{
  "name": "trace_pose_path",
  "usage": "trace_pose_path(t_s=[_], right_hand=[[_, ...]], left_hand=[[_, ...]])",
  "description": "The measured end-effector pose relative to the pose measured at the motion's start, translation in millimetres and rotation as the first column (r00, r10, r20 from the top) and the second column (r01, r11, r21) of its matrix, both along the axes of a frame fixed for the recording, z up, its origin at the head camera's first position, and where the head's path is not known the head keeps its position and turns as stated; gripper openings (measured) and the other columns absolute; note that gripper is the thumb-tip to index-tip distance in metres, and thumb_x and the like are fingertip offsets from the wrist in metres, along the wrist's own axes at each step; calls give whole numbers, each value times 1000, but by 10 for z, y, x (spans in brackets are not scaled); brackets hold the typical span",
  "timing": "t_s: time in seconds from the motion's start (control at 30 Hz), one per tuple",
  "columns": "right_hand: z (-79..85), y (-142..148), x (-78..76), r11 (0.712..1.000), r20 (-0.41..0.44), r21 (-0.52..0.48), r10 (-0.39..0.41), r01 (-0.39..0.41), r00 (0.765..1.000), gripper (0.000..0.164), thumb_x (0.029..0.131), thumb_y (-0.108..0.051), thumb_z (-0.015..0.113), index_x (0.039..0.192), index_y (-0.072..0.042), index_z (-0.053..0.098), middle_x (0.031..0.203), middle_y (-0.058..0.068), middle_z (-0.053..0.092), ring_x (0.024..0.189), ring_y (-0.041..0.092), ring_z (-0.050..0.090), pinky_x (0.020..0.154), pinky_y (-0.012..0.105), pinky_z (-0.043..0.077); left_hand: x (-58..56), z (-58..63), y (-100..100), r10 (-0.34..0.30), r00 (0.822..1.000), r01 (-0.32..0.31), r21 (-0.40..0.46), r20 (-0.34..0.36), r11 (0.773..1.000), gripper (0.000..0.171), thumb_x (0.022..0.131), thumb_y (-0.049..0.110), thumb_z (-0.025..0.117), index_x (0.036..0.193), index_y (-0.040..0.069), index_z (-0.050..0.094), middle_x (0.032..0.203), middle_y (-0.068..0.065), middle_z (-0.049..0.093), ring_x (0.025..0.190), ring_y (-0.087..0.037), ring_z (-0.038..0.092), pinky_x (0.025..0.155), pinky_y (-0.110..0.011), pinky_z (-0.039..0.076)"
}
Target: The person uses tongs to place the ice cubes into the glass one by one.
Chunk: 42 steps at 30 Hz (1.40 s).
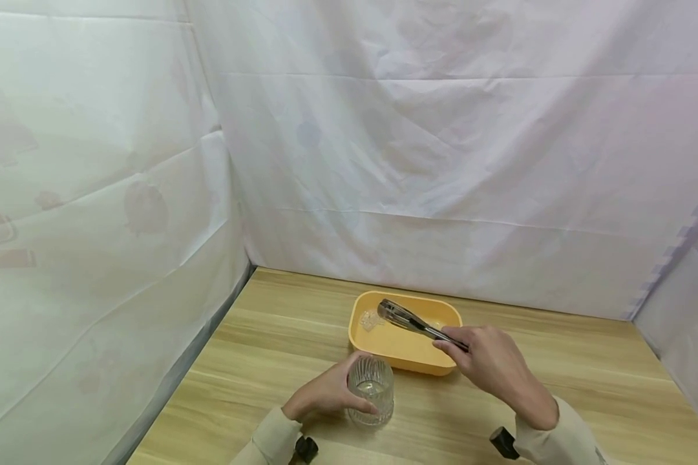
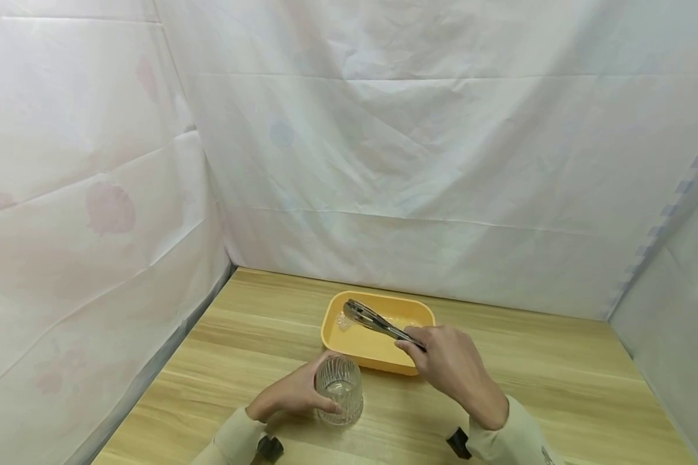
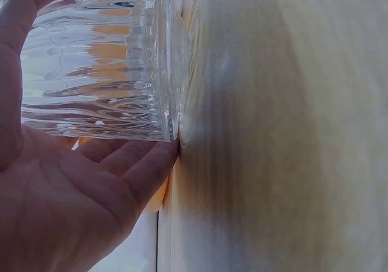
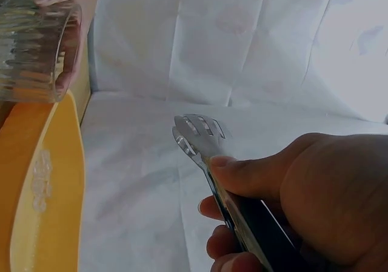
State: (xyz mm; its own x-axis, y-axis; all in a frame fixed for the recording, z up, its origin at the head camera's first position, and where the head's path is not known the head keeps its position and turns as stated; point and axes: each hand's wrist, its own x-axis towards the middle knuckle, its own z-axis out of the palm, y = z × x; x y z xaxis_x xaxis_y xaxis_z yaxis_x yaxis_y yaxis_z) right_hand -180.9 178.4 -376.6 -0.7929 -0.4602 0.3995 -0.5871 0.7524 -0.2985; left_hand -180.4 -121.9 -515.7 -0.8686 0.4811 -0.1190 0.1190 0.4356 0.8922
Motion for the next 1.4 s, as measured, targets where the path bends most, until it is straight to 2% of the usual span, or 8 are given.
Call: trace_pose_path(t_s=[0.2, 0.27, 0.6, 0.9, 1.1, 1.33, 1.4], right_hand=[[26, -14, 65, 999, -27, 1, 38, -38, 999, 11, 90, -31, 73, 80, -30, 68, 52, -24, 34, 42, -7, 24, 42, 17, 24], [28, -19, 83, 999, -24, -2, 50, -50, 998, 8, 90, -30, 73, 82, -28, 70, 54, -25, 35, 43, -8, 25, 42, 17, 25], [9, -38, 157, 995, -11, -12, 98, -98, 995, 22, 90, -28, 73, 75, -34, 58, 57, -25, 33, 45, -9, 24, 42, 15, 25], [-10, -56, 208, 994, -22, -6, 107, -107, 994, 15, 87, -25, 76, 79, -29, 64, 57, -27, 36, 46, -9, 24, 44, 15, 26], [-26, -63, 228, 992, -1, 2, 123, -123, 992, 21, 89, -27, 74, 75, -32, 59, 56, -25, 35, 46, -8, 24, 44, 15, 26], [-57, -60, 242, 990, -22, -7, 140, -140, 990, 10, 90, -30, 72, 81, -29, 68, 58, -26, 42, 47, -9, 26, 45, 15, 27], [-62, -62, 238, 990, -20, -8, 140, -141, 990, 17, 89, -29, 73, 77, -31, 62, 56, -26, 36, 46, -9, 23, 44, 15, 25]], left_hand=[[4, 15, 8, 7, 1000, -7, -3, 1, 1000, 91, 68, 35, 92, 141, 36, 38, 131, 3, 55, 122, -22, 53, 102, -50, 44], [8, 17, 11, 8, 1000, -8, 1, 4, 1000, 91, 67, 34, 92, 142, 36, 38, 131, 3, 55, 122, -22, 53, 102, -50, 44], [13, 13, 11, 7, 1000, -7, -2, 16, 1000, 91, 69, 36, 91, 143, 36, 37, 134, 3, 53, 126, -23, 51, 103, -50, 42], [14, 15, 11, 3, 1000, -3, -6, 25, 1000, 93, 70, 36, 90, 146, 33, 35, 136, 1, 52, 126, -24, 50, 103, -51, 43], [17, 16, 11, 0, 1000, 0, -11, 10, 1000, 91, 70, 36, 90, 143, 35, 37, 133, 1, 53, 123, -23, 52, 101, -48, 45], [12, 8, 14, -9, 1000, 9, 2, 8, 1000, 89, 70, 35, 90, 142, 35, 37, 132, 3, 53, 122, -21, 53, 100, -43, 44], [10, 2, 16, -8, 1000, 8, 5, 9, 1000, 89, 70, 35, 90, 142, 35, 38, 131, 3, 54, 121, -20, 53, 99, -42, 44]])
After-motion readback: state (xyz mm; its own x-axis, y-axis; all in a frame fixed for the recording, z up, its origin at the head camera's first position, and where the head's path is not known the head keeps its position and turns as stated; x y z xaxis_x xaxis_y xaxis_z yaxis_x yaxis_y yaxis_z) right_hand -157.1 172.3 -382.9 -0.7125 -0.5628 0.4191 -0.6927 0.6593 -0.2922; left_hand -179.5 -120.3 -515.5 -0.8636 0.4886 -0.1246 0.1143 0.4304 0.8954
